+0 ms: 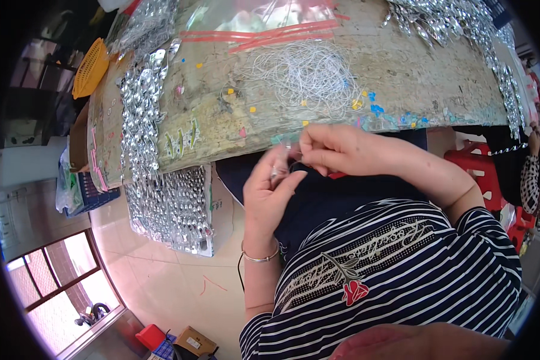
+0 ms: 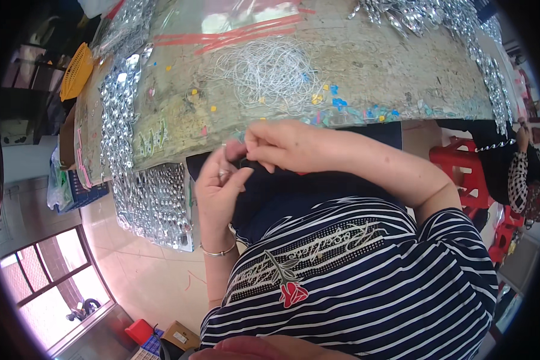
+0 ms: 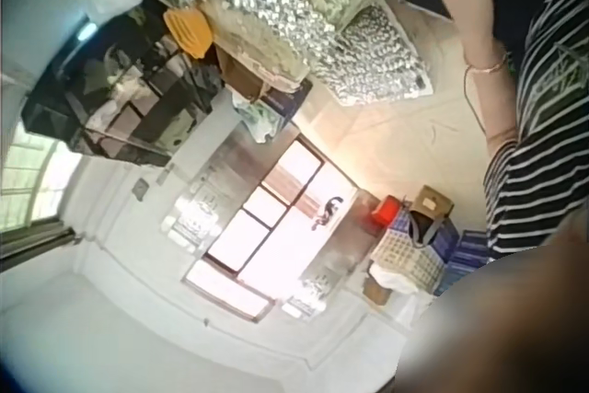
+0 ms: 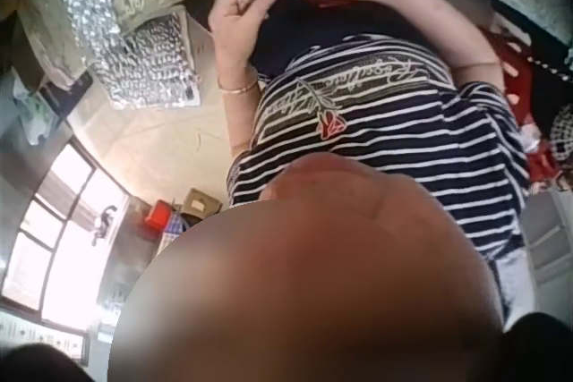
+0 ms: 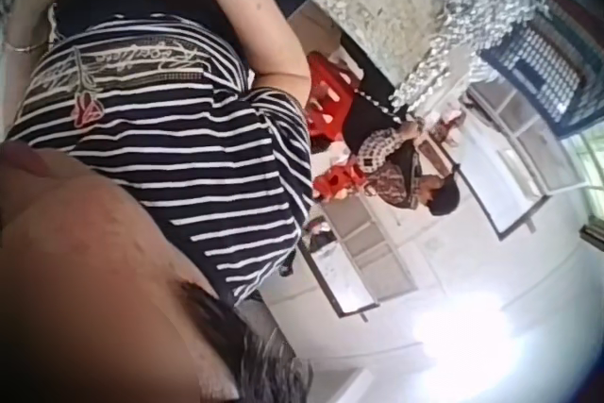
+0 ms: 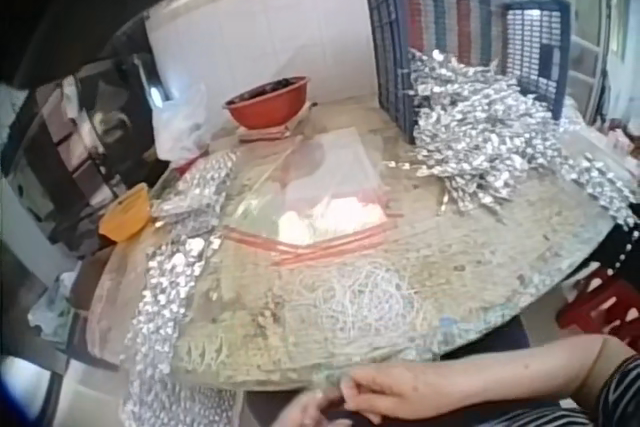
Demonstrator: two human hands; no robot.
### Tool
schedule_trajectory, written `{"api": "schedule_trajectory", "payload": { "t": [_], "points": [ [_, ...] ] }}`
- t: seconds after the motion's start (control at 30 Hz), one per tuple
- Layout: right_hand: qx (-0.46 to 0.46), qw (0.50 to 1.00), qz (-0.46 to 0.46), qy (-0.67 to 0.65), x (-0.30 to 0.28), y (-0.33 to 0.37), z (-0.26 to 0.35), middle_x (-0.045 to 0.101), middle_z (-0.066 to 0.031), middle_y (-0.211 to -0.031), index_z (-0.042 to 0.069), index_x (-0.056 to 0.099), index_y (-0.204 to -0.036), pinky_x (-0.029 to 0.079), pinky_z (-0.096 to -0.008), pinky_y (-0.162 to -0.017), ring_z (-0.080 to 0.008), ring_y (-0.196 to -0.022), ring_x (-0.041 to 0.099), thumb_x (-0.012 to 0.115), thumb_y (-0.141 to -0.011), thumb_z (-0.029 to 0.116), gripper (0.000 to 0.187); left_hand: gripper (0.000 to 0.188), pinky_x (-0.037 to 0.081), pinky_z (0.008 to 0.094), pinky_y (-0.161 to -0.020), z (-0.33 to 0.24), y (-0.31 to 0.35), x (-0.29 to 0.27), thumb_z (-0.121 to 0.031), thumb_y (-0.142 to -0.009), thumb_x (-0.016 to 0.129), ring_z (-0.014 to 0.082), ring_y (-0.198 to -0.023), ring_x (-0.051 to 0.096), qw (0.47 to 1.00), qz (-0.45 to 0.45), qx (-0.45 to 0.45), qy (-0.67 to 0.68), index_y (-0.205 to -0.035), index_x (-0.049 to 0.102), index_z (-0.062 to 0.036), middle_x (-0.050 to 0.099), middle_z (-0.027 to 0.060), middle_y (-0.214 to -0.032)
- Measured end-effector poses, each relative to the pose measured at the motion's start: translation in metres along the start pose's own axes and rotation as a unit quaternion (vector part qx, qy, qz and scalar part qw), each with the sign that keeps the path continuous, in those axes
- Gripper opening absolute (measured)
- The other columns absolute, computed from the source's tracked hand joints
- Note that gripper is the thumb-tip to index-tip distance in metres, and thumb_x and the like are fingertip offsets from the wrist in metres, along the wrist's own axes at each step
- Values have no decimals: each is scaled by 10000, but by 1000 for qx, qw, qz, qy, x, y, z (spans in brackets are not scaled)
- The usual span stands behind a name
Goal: The person is assembling silver tinsel decorations by attaching small plastic clips or strings to them at a workbench.
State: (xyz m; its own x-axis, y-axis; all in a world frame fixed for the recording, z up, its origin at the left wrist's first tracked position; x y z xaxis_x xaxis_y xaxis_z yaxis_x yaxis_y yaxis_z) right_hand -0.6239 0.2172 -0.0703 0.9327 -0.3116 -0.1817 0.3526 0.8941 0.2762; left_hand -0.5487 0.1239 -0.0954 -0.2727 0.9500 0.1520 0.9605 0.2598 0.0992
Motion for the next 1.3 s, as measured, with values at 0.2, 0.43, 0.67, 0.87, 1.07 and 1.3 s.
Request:
{"api": "schedule_trajectory", "payload": {
  "t": [0.2, 0.43, 0.67, 0.87, 1.07, 1.3],
  "points": [
    [18, 998, -33, -47, -11, 34, -21, 541, 3, -694, 53, 462, -913, 402, -228, -554, -65, -612, 468, 502, -975, 133, 109, 154, 363, 152, -540, 12, 6, 25, -30, -843, 678, -1, -624, 484, 996, 8, -38, -81, -991, 680, 10, 674, 14, -807],
    [10, 993, -113, -22, -42, 59, -32, 534, 22, -647, 52, 484, -907, 404, -208, -549, -58, -591, 489, 515, -967, 140, 111, 113, 276, 154, -456, 13, 9, 7, -70, -850, 681, -9, -502, 387, 992, -55, -49, -103, -938, 698, -1, 660, 7, -719],
    [-107, 970, -189, 108, -48, 67, -31, 678, -84, -1013, 25, 507, -1203, 478, -239, -630, -111, -726, 603, 554, -946, 146, 288, 95, 385, 173, -597, 17, 8, 28, -77, -867, 676, 14, -665, 497, 990, -54, -93, -93, -898, 682, 12, 636, -9, -746],
    [-33, 998, -52, -4, -6, 51, -36, 666, -55, -906, 24, 585, -1141, 517, -242, -672, -114, -788, 637, 571, -928, 101, 227, 117, 375, 168, -583, 16, 6, 45, -103, -868, 686, 8, -659, 488, 992, -20, -86, -92, -897, 689, 11, 648, -12, -754],
    [-31, 993, -109, -13, -24, 59, -42, 646, -28, -772, 12, 620, -960, 489, -226, -614, -86, -667, 604, 583, -923, 114, 115, 189, 383, 169, -572, 15, 7, 41, -127, -908, 640, 7, -670, 487, 991, -47, -90, -85, -1034, 654, 13, 665, 9, -843],
    [-217, 928, -265, 147, -59, 84, 11, 642, -41, -951, 42, 645, -895, 442, -315, -855, -180, -947, 589, 617, -883, 77, 47, 273, 443, 192, -644, 21, 5, 40, -164, -985, 499, 56, -767, 523, 988, -1, -66, -136, -1187, 605, -15, 627, 20, -934]
  ]
}}
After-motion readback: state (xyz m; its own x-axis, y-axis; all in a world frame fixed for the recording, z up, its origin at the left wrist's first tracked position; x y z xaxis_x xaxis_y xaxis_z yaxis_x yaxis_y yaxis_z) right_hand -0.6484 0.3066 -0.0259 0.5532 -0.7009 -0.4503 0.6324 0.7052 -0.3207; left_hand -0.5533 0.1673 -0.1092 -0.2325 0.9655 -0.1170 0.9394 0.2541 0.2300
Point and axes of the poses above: each hand's wrist, its own y-axis away from the middle knuckle, its own x-axis out of the palm, z = x × y, the point moved 10 cm from there along -y, towards the middle knuckle
